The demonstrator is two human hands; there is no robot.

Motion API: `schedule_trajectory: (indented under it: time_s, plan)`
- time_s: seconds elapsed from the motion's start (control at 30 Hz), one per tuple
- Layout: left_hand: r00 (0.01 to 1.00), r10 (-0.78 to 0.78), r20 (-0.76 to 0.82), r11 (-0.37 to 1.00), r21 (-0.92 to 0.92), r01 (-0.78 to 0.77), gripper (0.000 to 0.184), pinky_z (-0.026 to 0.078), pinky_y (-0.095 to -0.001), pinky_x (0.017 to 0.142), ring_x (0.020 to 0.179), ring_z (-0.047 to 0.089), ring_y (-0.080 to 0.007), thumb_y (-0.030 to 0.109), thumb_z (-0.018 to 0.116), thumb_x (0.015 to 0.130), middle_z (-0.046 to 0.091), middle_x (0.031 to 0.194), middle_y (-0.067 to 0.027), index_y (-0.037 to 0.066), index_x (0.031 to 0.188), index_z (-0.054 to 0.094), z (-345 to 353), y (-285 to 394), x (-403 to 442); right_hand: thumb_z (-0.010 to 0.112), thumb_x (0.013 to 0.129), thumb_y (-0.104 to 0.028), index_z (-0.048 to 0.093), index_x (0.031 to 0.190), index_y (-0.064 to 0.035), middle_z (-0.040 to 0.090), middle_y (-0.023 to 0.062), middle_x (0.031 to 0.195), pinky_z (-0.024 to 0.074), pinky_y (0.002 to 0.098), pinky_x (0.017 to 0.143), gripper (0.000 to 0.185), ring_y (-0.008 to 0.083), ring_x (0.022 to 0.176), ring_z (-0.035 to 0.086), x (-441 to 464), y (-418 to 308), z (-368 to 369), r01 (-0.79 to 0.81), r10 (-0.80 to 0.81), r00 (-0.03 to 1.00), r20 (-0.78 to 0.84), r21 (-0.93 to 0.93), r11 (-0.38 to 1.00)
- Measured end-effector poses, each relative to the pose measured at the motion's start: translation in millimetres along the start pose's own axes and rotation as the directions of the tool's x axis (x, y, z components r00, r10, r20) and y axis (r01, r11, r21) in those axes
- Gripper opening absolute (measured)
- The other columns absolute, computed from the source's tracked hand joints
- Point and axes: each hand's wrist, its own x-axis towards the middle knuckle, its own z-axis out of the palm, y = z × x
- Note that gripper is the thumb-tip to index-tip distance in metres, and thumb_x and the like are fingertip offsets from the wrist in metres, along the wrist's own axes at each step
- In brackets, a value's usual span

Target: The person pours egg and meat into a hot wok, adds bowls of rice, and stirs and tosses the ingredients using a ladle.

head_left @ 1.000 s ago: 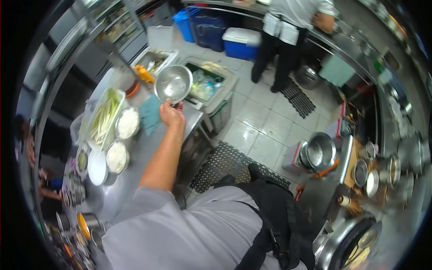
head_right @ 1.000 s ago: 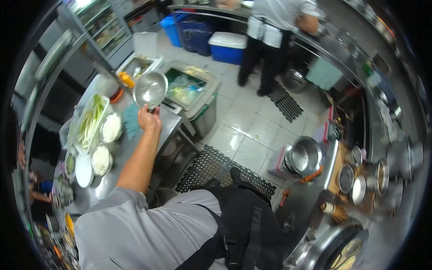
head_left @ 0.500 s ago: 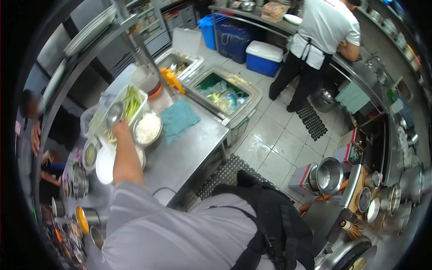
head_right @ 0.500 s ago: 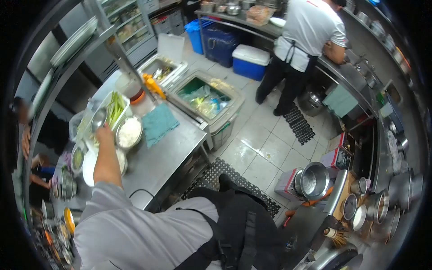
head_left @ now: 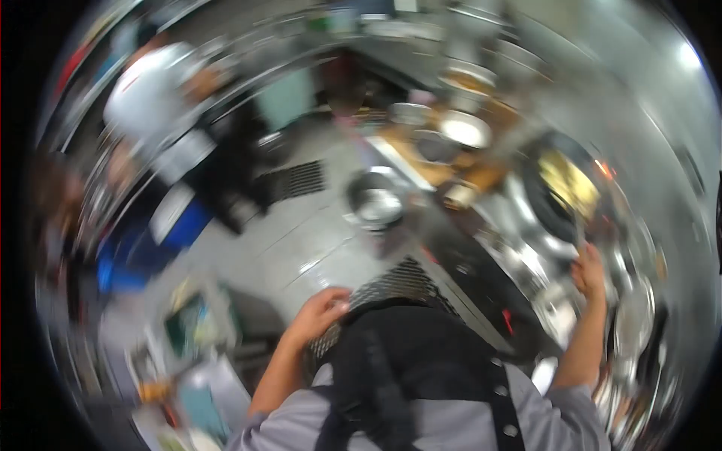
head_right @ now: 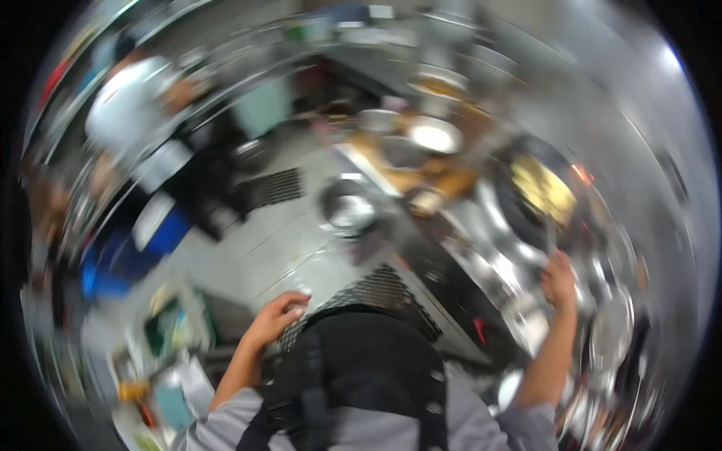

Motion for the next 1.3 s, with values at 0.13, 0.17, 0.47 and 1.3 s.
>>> schedule_trajectory:
  time_s: [0.13, 0.17, 0.47, 1.3]
  plan:
    - [0.95, -0.116, 0.291, 0.967, -0.184, 0.175, 0.028, 0.053, -0.0309, 0.093, 0.107, 0.065, -0.0132, 0.018, 0.068, 0.101, 0.07, 0.117, -0.0056, 0.002, 0.124, 0.066, 81, -3, 98, 0.066, 0.09, -0.004, 0.052, 0.144, -0.0116, 0.056, 0.0014, 0.068, 0.0419, 0.0283, 0.042, 0.056, 0.0121, 0.048, 0.052, -77, -46, -33, -0.029, -0.023, 0.989, -0.149, -0.338, 0.941]
    - [0.94, -0.147, 0.309, 0.972, -0.133, 0.196, 0.026, 0.053, -0.0307, 0.093, 0.107, 0.065, -0.0123, 0.018, 0.069, 0.101, 0.07, 0.116, -0.0049, 0.002, 0.122, 0.067, 97, -4, 122, 0.066, 0.091, -0.004, 0.052, 0.145, -0.0112, 0.056, 0.0011, 0.068, 0.0417, 0.0287, 0.042, 0.056, 0.0122, 0.049, 0.052, -67, -44, -43, -0.028, -0.049, 0.982, -0.18, -0.398, 0.917]
    - [0.503, 0.797, 0.335, 0.461, 0.201, -0.864, 0.034, 0.052, -0.0397, 0.098, 0.105, 0.068, -0.0327, 0.02, 0.073, 0.095, 0.069, 0.117, -0.0139, 0.003, 0.124, 0.067, 349, 196, 377, 0.061, 0.095, -0.011, 0.05, 0.146, -0.0107, 0.063, 0.0073, 0.078, 0.0488, 0.0335, 0.049, 0.053, 0.014, 0.055, 0.057, -25, -59, 1, -0.055, -0.012, 0.989, -0.149, -0.434, 0.899]
    - [0.3, 0.772, 0.56, 0.328, 0.054, -0.943, 0.039, 0.048, -0.0516, 0.065, 0.07, 0.061, -0.0406, 0.032, 0.067, 0.096, 0.058, 0.069, -0.0161, 0.006, 0.068, 0.057, 410, 196, 419, 0.07, 0.091, -0.014, 0.055, 0.15, -0.0143, 0.071, 0.0192, 0.092, 0.0567, 0.0376, 0.074, 0.061, 0.0253, 0.072, 0.071, -195, -120, 67, -0.339, 0.147, 0.927, -0.344, -0.608, 0.718]
